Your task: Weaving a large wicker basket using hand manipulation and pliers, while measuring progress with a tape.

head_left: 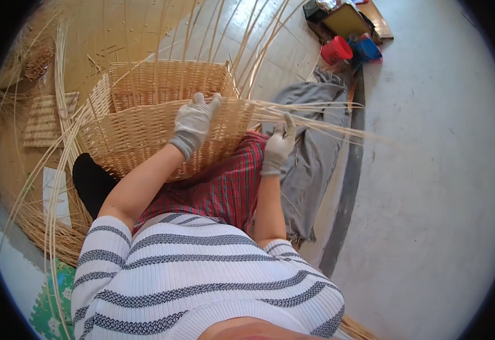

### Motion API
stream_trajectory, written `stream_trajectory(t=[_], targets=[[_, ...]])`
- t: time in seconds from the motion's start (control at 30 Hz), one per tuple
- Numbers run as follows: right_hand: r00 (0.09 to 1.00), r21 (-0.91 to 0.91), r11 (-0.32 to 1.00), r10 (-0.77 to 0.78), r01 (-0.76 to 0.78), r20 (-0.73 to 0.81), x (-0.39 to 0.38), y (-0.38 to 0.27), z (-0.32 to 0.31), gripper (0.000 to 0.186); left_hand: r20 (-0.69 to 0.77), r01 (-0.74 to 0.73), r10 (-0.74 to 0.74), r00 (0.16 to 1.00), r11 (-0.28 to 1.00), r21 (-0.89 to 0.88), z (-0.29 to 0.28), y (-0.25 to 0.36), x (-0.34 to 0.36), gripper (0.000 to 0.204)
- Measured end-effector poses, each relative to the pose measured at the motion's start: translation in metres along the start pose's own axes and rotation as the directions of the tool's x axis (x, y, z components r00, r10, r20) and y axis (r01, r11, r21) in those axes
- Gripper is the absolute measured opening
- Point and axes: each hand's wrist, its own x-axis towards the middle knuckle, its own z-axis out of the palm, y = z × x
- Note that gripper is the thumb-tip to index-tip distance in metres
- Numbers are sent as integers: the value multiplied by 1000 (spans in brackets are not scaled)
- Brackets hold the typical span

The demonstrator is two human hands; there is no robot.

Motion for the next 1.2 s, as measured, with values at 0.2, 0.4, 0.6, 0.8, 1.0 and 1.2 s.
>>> stream_trajectory(t=[0.2,0.4,0.6,0.8,1.0,1.2], targets=[[898,324,889,178,-322,403,-89,-104,114,24,-254,-161,-72,964,602,-782,-7,-57,-72,50],[620,223,971,-121,-89,775,-134,-182,270,67,-327,277,-556,764,741,-612,20,-182,-171,47],[441,-154,739,541,-656,716,-122,-141,441,123,-506,364,-417,754,908,-206,3,-242,-187,55],[886,273,909,179,-316,429,-150,-144,437,81,-251,406,-469,847,875,-265,16,-285,-182,57],[805,449,835,-13,-318,593,-159,-183,396,30,-155,475,-516,842,847,-241,11,-289,-185,73],[888,676,726,-386,125,251,-146,-228,358,17,-134,372,-468,873,819,-437,35,-305,-188,78]])
